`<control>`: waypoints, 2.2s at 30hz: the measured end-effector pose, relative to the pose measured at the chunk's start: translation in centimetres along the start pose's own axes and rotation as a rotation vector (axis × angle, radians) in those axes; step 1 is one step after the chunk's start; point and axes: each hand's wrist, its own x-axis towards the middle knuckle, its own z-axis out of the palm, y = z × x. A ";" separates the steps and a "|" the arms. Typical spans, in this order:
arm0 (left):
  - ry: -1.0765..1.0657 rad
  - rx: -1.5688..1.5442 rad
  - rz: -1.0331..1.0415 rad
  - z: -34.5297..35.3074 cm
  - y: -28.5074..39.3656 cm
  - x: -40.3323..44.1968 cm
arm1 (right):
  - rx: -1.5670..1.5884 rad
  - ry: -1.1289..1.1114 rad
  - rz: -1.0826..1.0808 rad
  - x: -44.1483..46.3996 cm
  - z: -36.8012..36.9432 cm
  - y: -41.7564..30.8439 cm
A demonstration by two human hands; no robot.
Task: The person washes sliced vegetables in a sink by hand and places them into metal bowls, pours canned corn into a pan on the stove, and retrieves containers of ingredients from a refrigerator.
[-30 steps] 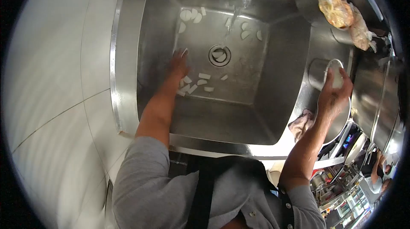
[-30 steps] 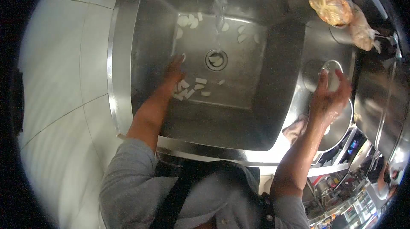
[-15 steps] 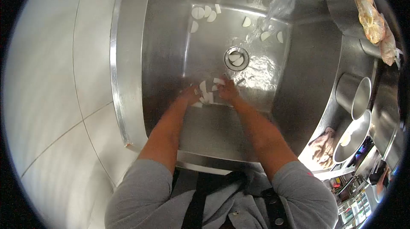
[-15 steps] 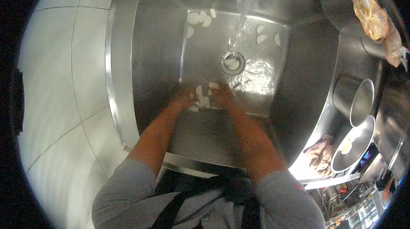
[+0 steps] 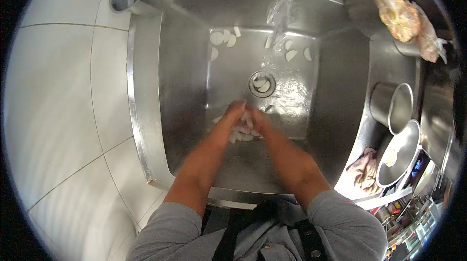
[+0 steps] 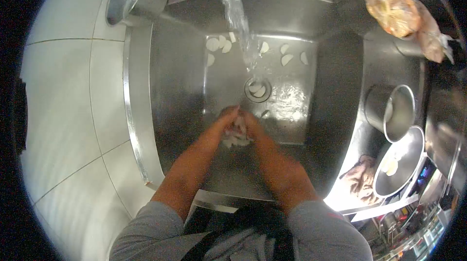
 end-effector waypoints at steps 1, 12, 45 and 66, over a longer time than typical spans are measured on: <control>0.056 0.377 0.248 -0.5 2.5 1.5 | 0.092 -0.053 -0.092 0.6 -0.9 -2.3; 0.249 -0.737 0.658 0.7 20.5 -9.7 | 0.170 0.169 -0.834 -4.4 2.9 -18.0; -0.081 -0.699 0.967 -2.9 22.4 -22.4 | 0.071 -0.324 -0.712 -20.5 6.9 -22.7; 0.420 0.492 0.131 -5.3 -3.0 -5.8 | -1.164 1.198 -1.455 -36.7 -4.4 -16.3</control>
